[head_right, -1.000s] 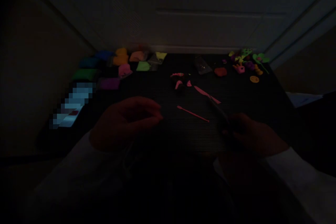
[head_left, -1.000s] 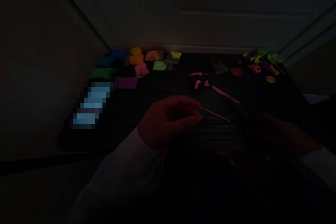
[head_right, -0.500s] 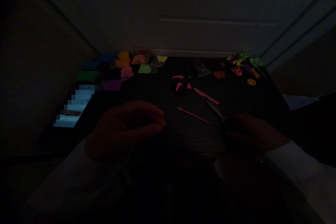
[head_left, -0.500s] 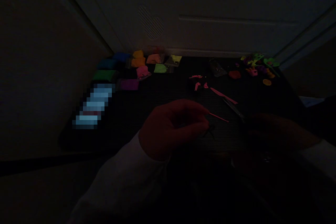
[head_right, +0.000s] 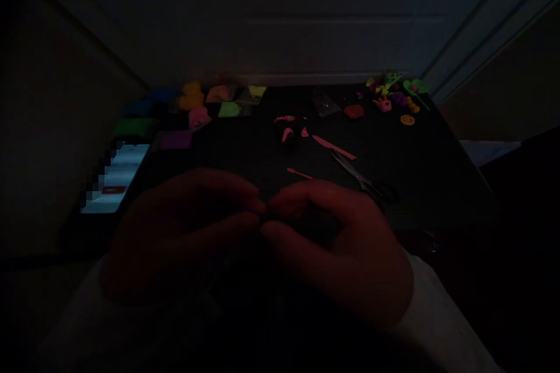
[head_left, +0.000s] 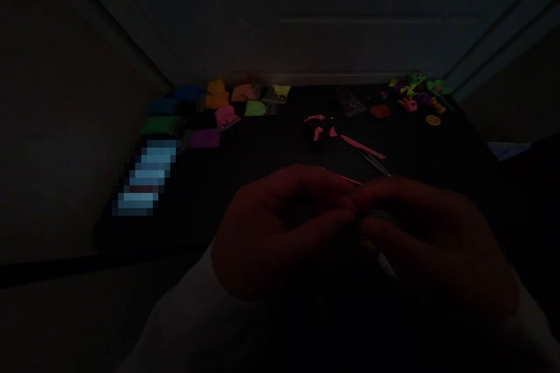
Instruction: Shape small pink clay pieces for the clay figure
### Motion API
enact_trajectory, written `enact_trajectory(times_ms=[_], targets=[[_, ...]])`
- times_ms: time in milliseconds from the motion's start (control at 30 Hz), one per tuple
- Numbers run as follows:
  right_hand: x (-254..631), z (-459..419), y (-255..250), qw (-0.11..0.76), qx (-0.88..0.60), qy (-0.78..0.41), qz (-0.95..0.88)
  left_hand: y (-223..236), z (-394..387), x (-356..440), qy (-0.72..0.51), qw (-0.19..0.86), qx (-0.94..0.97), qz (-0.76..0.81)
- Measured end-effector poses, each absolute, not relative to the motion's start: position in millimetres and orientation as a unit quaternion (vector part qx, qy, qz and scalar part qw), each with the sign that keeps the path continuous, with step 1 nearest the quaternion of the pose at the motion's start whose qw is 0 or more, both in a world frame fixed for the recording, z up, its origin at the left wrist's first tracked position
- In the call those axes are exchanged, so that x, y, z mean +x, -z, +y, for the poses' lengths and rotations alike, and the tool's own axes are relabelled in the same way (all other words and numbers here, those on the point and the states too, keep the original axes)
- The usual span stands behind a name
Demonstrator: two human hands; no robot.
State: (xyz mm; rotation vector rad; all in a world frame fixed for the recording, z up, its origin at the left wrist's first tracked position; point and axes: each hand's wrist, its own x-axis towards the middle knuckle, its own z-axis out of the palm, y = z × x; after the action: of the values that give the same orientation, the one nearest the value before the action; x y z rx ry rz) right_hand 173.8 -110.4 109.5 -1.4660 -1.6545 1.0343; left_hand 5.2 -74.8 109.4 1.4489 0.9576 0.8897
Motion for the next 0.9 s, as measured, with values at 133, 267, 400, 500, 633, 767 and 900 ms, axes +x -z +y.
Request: enact_trajectory(times_ms=[133,267,400,500,633,767,900], targets=[[172,-111,-103,0.36,-0.559,-0.384,-0.64,-107,-79,5,-0.388,0.573,0.597,0.406],[170,-113,-105,0.353,-0.568,-0.363,-0.649,-107,-82,0,-0.396,0.574,0.585,0.414],[168,-114,-107,0.356,-0.563,-0.33,-0.669,-110,-84,-4,-0.373,0.483,0.661,0.437],[167,-114,-107,0.359,-0.546,-0.305,-0.692,-112,-86,-4,-0.36,0.441,0.695,0.439],[167,-115,-106,0.366,-0.522,-0.273,-0.72,-114,-88,-1,-0.344,0.416,0.71,0.452],[165,-116,-105,0.367,-0.519,-0.258,-0.727,-115,-89,1,-0.338,0.42,0.698,0.471],[164,-116,-104,0.377,-0.515,-0.26,-0.725,-113,-89,4,-0.347,0.435,0.674,0.486]])
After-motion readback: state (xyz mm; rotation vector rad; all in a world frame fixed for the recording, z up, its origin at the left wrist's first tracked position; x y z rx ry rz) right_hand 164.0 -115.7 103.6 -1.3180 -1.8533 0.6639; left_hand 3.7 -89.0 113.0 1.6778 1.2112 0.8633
